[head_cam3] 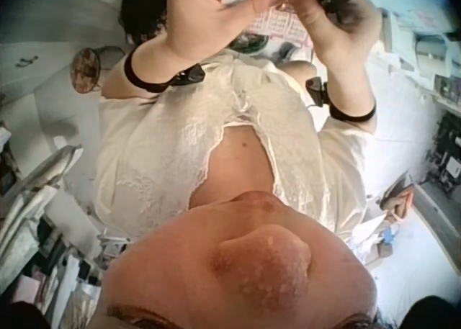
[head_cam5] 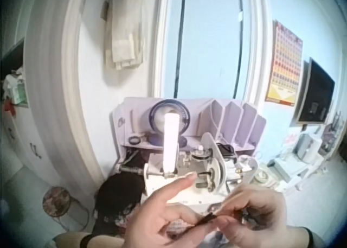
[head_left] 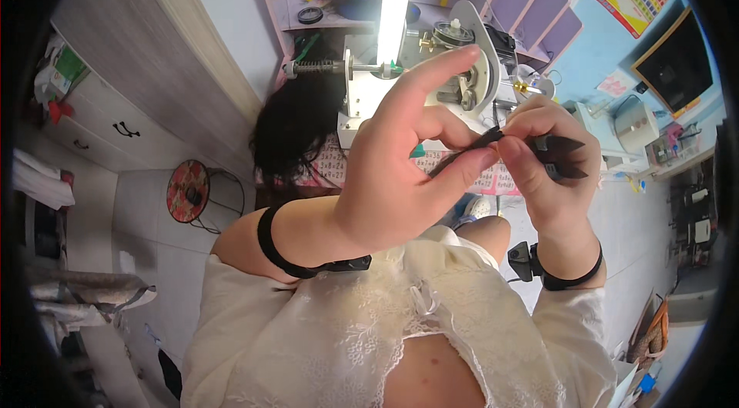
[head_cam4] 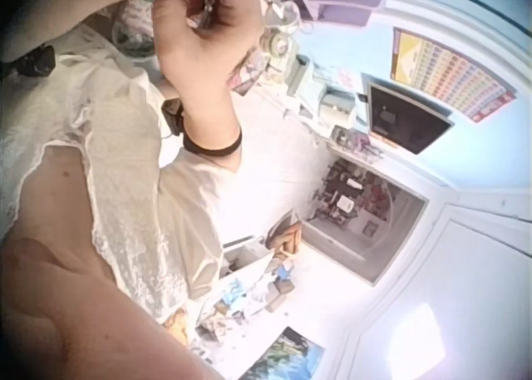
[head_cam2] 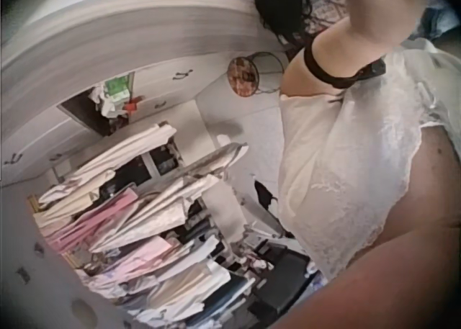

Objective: Operating a small tabletop winding machine and using hand tools to adjust or cut wire.

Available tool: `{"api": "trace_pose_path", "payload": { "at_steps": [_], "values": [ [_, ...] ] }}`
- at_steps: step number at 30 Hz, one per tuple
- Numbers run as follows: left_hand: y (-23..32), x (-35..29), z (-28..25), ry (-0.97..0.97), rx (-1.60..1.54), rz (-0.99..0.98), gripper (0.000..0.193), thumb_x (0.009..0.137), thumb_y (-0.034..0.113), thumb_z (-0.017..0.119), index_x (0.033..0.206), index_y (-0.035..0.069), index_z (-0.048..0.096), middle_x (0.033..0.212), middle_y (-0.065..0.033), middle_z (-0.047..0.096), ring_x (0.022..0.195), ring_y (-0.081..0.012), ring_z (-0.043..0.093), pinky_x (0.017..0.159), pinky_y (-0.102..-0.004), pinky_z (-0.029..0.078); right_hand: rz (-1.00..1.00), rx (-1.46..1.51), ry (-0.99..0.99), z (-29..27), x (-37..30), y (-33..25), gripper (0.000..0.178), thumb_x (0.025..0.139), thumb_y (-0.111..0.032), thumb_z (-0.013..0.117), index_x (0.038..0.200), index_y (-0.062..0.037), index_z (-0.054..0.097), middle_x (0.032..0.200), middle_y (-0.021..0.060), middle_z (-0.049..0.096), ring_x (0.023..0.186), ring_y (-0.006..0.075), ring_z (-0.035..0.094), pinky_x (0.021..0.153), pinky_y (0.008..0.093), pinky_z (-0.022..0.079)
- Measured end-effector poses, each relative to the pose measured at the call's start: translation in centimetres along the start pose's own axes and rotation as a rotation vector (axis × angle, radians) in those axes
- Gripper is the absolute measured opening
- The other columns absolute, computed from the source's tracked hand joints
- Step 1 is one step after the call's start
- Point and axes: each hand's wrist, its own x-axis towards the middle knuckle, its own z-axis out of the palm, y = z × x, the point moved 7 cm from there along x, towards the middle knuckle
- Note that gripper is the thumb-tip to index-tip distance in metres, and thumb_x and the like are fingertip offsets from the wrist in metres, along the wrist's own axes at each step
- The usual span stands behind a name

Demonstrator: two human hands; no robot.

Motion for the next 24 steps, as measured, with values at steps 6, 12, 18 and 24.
{"api": "trace_pose_path", "payload": {
  "at_steps": [6,12,18,24],
  "values": [
    [-1.2,0.6,-1.0,-0.025,-0.079,-0.073,0.07,0.082,-0.004,0.061,0.139,-0.005,0.02,0.079,-0.0063,0.06,0.071,-0.0091,0.057,0.069,-0.0194,0.044,0.061,0.016,-0.023,0.3,0.8,1.4,0.005,0.076,0.0,0.064,0.08,0.0003,0.06,0.076,0.0041,0.059,0.064,0.0079,0.049,0.058,0.0212,0.037],
    [-2.8,0.9,-1.6,-0.004,-0.181,-0.221,0.068,0.083,-0.004,0.06,0.139,-0.002,0.022,0.077,-0.0055,0.059,0.073,-0.0089,0.057,0.072,-0.0215,0.045,0.081,0.099,0.024,0.6,1.4,2.8,0.005,0.077,0.0,0.063,0.081,0.0005,0.06,0.076,0.0038,0.059,0.063,0.0073,0.049,0.057,0.0205,0.036],
    [-3.8,1.3,-2.0,-0.061,-0.11,-0.188,0.063,0.083,-0.004,0.06,0.136,-0.004,0.028,0.081,-0.0051,0.061,0.079,-0.0092,0.059,0.076,-0.0229,0.047,0.026,-0.006,-0.01,1.0,2.2,3.6,0.006,0.075,0.001,0.061,0.079,-0.0006,0.057,0.074,0.003,0.056,0.061,0.0067,0.045,0.055,0.0207,0.035],
    [-5.2,1.6,-3.1,-0.042,-0.031,-0.191,0.028,0.082,-0.003,0.062,0.11,-0.005,0.055,0.087,-0.0071,0.063,0.082,-0.0115,0.06,0.08,-0.0242,0.047,-0.044,-0.083,-0.004,2.0,2.6,5.0,0.009,0.075,0.0,0.06,0.078,-0.0019,0.053,0.073,0.0022,0.052,0.061,0.0064,0.043,0.054,0.0205,0.034]
  ]
}}
